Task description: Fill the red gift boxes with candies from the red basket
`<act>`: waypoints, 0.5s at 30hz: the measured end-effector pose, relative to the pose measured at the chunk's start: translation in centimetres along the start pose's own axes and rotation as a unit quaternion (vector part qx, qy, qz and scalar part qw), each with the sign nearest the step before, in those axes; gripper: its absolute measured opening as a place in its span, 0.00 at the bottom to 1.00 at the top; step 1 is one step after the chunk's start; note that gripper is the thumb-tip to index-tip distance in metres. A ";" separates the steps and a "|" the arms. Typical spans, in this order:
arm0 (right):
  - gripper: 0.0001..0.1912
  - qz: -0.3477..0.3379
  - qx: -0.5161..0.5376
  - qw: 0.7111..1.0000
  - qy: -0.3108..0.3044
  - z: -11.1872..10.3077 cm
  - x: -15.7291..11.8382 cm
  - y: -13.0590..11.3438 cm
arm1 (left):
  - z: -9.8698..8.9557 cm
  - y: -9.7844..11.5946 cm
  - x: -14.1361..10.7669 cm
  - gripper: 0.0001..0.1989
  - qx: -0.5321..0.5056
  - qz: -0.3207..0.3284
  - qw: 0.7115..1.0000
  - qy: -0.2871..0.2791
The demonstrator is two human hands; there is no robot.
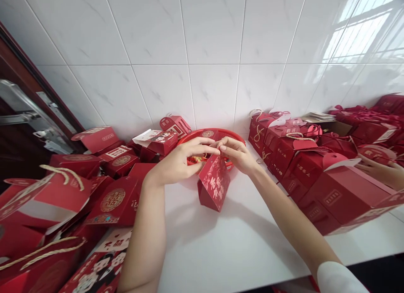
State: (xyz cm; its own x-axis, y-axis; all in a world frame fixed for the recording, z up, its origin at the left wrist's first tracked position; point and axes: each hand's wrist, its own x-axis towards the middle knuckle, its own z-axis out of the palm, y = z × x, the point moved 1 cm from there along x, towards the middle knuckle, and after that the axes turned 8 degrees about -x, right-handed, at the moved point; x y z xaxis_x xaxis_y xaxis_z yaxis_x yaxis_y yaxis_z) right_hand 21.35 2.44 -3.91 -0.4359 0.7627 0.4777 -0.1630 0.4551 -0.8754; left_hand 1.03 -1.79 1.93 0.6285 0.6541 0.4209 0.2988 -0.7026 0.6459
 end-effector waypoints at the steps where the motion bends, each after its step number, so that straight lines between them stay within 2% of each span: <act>1: 0.14 0.020 0.024 0.999 -0.007 0.0 0.1 0.6 | 0.3 0.0 0.1 0.19 0.006 -0.007 1.000 -0.011; 4: 0.17 0.065 0.064 0.996 -0.012 0.4 0.4 2.2 | 1.3 -0.1 0.5 0.15 0.022 -0.050 0.998 -0.033; 7: 0.18 0.074 0.065 0.995 -0.015 0.7 0.7 3.0 | 1.7 -0.5 0.9 0.08 0.034 -0.077 0.996 -0.032; 9: 0.18 0.071 0.041 0.997 -0.009 0.4 1.0 3.0 | 1.7 -0.9 1.0 0.07 0.036 -0.081 0.996 -0.026; 11: 0.18 0.070 0.007 0.997 0.024 -0.4 1.4 2.8 | 1.5 -1.2 1.1 0.09 0.038 -0.085 0.995 -0.024; 15: 0.17 0.068 -0.030 0.986 0.147 -3.2 2.1 2.5 | 1.1 -1.6 1.1 0.12 0.030 -0.140 0.988 -0.056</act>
State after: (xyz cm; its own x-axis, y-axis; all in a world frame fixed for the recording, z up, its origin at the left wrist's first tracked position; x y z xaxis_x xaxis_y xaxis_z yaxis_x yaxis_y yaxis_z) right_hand 22.86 6.67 -4.86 -0.1723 0.9150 0.3649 -0.0644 0.3592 -0.9310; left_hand 2.00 -0.24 0.64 0.5903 0.7919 0.1562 0.5117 -0.5168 0.6863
